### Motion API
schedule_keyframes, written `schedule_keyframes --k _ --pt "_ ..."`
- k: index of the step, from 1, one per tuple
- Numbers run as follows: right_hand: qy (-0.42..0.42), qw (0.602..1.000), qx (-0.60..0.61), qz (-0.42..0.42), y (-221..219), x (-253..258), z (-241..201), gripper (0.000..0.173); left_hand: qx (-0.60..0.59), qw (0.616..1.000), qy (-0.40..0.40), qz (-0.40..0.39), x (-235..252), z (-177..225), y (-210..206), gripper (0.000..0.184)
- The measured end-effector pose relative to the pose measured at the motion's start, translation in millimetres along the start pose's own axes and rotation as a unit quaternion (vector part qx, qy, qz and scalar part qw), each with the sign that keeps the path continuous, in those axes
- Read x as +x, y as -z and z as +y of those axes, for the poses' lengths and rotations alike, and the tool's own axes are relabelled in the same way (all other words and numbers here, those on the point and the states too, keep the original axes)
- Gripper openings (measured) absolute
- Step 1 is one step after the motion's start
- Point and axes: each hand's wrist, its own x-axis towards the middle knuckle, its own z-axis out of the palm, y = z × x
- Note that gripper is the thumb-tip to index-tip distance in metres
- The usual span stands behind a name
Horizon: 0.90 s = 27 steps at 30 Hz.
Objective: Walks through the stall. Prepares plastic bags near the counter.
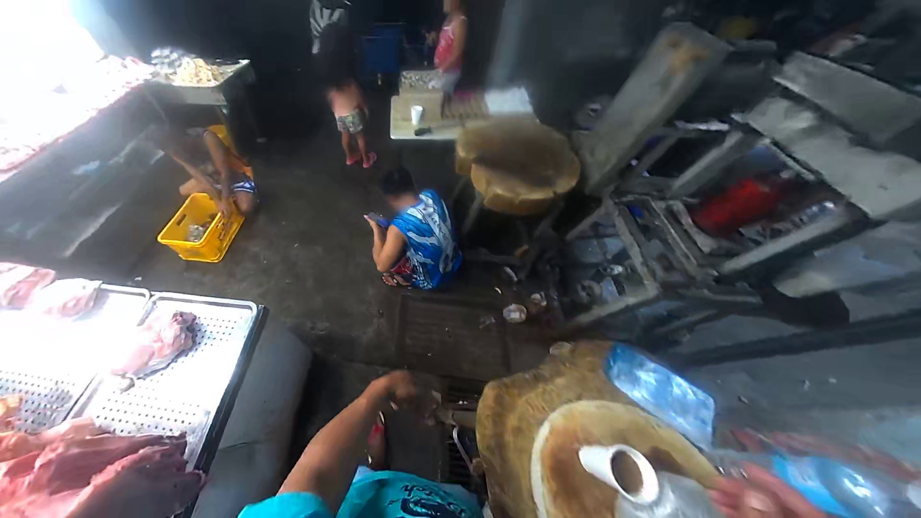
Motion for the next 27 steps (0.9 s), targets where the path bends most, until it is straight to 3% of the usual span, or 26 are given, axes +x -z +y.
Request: schedule_keyframes --k 3,5,10,16,19,22,25,27 --pt "0.016 0.989 0.006 -0.148 -65.8 0.0 -18.6 0.038 -0.039 0.962 0.161 0.216 30.9 -88.5 51.7 0.043" --pt "0.022 0.978 0.000 -0.208 -104.2 2.1 -33.3 0.036 -0.047 0.936 0.224 0.268 30.2 -122.3 88.2 0.043" --pt "0.009 0.945 -0.032 -0.326 -195.7 29.3 -52.5 0.037 -0.122 0.958 0.158 0.208 33.5 -190.1 131.1 0.044" --pt "-0.008 0.869 -0.140 -0.474 -294.7 140.8 -57.8 0.052 -0.172 0.941 0.205 0.205 32.3 -213.2 124.3 0.039" --pt "-0.010 0.864 -0.161 -0.477 -337.5 209.3 -60.0 0.057 -0.153 0.944 0.231 0.179 35.4 -226.9 133.2 0.039" --pt "-0.006 0.874 -0.175 -0.454 -368.8 261.1 -77.8 0.057 -0.134 0.946 0.245 0.163 21.0 -207.8 170.1 0.037" --pt "-0.007 0.885 -0.143 -0.442 -401.6 287.7 -89.2 0.052 -0.142 0.944 0.243 0.175 27.9 -203.6 207.2 0.037" --pt "-0.032 0.863 -0.132 -0.486 -433.9 297.7 -88.9 0.050 -0.156 0.941 0.238 0.181 50.1 -215.5 231.7 0.036"
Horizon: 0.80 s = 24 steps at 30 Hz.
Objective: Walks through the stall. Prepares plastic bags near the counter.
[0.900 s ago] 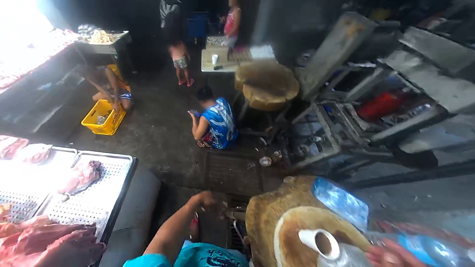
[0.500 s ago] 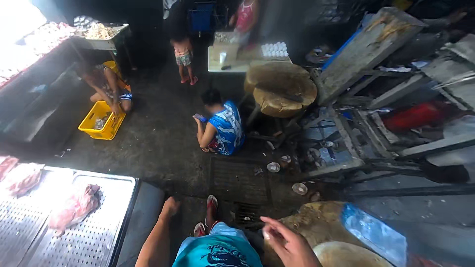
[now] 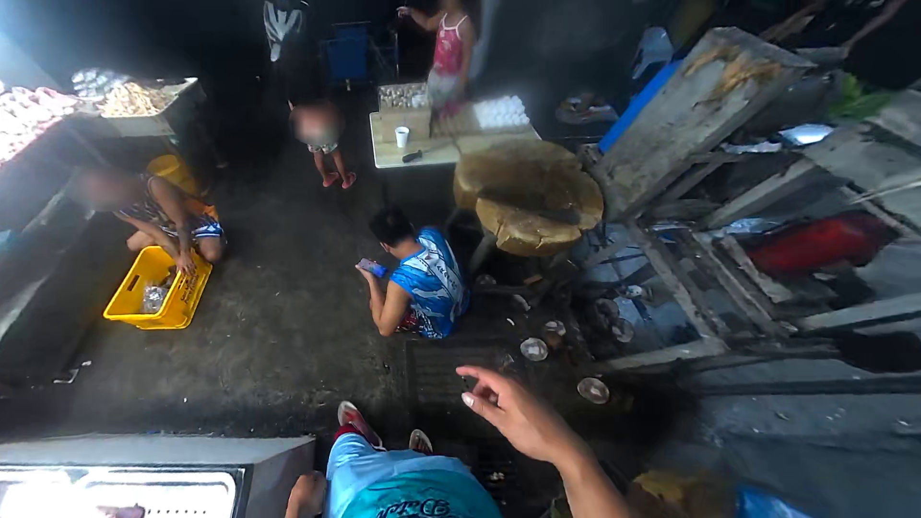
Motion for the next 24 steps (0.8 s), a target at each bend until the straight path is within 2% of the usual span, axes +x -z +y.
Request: schedule_keyframes --k 3,6,8,9,11,13,16,18,21,24 --pt "0.012 1.000 -0.005 -0.020 -31.0 46.7 -6.7 0.043 0.019 0.999 -0.032 -0.027 60.9 11.6 19.7 0.036" --pt "0.108 0.982 0.155 0.011 -75.3 88.6 -24.7 0.037 0.001 0.996 -0.033 -0.079 100.6 43.3 67.1 0.038" --pt "0.178 0.946 0.267 -0.046 -101.6 128.0 -38.8 0.042 0.003 0.994 -0.022 -0.105 124.7 77.4 113.4 0.041" --pt "0.207 0.934 0.278 -0.092 -115.9 151.6 -47.3 0.047 0.017 0.993 -0.020 -0.113 140.7 89.4 140.2 0.043" --pt "0.259 0.921 0.223 -0.189 -135.5 203.7 -75.6 0.045 0.022 0.995 -0.020 -0.093 169.1 107.6 200.7 0.043" --pt "0.292 0.908 0.172 -0.247 -139.5 250.2 -104.7 0.039 -0.052 0.997 -0.038 -0.045 203.8 119.6 260.9 0.041" --pt "0.234 0.920 0.108 -0.296 -107.9 297.4 -140.4 0.038 -0.123 0.991 -0.044 0.005 272.5 133.0 340.9 0.042" --pt "0.193 0.930 0.098 -0.298 -88.3 330.5 -161.8 0.035 -0.152 0.987 -0.037 0.034 293.3 149.8 394.3 0.040" --pt "0.145 0.953 0.109 -0.242 -74.9 396.6 -189.9 0.032 -0.214 0.973 -0.058 0.055 300.9 180.5 461.4 0.040" --pt "0.103 0.968 0.116 -0.196 -57.3 470.2 -219.3 0.029 -0.262 0.958 -0.057 0.103 337.7 189.6 501.9 0.038"
